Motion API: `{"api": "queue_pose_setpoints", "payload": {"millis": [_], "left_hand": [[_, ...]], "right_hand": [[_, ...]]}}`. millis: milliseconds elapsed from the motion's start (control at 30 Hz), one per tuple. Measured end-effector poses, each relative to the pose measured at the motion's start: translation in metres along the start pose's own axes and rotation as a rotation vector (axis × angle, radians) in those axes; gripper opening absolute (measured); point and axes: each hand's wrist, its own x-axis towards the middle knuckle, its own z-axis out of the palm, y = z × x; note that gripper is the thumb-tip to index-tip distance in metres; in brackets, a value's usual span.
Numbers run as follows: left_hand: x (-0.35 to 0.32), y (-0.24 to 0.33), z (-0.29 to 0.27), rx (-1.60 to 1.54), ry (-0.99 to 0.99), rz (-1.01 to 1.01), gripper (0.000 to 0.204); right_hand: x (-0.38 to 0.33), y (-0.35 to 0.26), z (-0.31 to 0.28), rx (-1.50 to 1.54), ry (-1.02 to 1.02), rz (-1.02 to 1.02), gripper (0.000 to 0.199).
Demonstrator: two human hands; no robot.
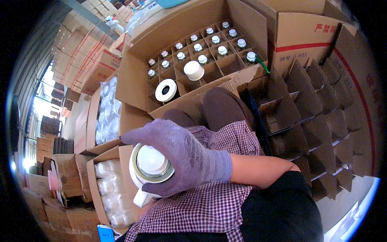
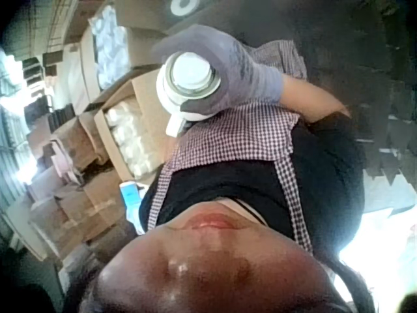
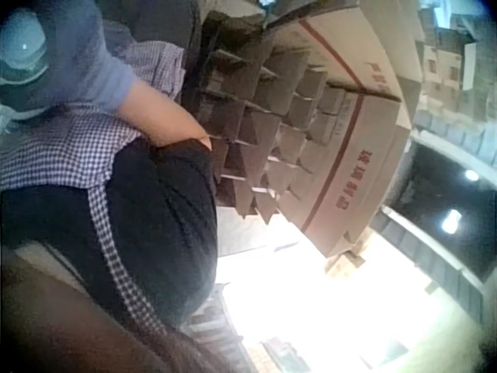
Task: The person sits on the floor in a warehouse and repeatedly packs white thermos flasks into a cardboard box. They pick up a flask, insert a white circular seal into the opening, place the flask into a plastic bag, and then set the bagged flask into a compartment in the box.
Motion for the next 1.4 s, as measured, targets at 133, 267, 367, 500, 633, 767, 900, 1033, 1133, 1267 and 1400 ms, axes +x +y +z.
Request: {"api": "queue_pose_setpoints", "payload": {"millis": [133, 267, 367, 500, 633, 767, 900, 1033, 1133, 1267, 1400], "left_hand": [[0.028, 0.011, -0.012, 0.111, -0.155, 0.106, 0.070], [0.022, 0.003, -0.063, -0.391, -0.082, -0.039, 0.068], [0.014, -0.004, -0.084, -0.431, 0.090, -0.205, 0.067], [-0.003, -0.009, -0.092, -0.292, 0.208, -0.335, 0.066], [-0.014, -0.019, -0.102, -0.596, 0.305, -0.217, 0.065], [-0.003, 0.000, -0.111, -0.643, 0.383, -0.048, 0.066], [0.004, -0.006, -0.132, -0.557, 0.479, 0.052, 0.063], [0.016, 0.000, -0.123, -0.442, 0.439, 0.121, 0.064], [0.023, 0.012, -0.108, -0.239, 0.491, 0.155, 0.064], [0.011, 0.057, -0.074, 0.411, 0.513, 0.349, 0.053], [0.012, 0.113, -0.053, 0.737, 0.434, 0.430, 0.044]], "right_hand": [[0.004, 0.028, -0.007, 0.198, 0.053, 0.097, 0.088], [0.033, 0.036, -0.022, 0.300, -0.217, -0.015, 0.077], [0.060, 0.042, -0.015, 0.336, -0.606, -0.148, 0.067], [0.083, 0.112, 0.000, 0.588, -0.904, 0.097, 0.057], [0.105, 0.257, -0.056, -1.150, -0.602, 0.560, 0.069], [0.071, 0.309, -0.108, -1.217, -0.653, 0.840, 0.063], [0.066, 0.220, -0.084, -0.501, -0.255, 0.465, 0.073], [0.051, 0.129, -0.051, -0.282, -0.351, -0.075, 0.068], [0.034, 0.101, -0.055, -0.525, -0.447, -0.101, 0.063], [-0.008, 0.112, -0.057, -0.026, -0.208, 0.823, 0.048], [-0.061, 0.142, -0.038, 0.518, 0.006, 1.136, 0.046]]}}
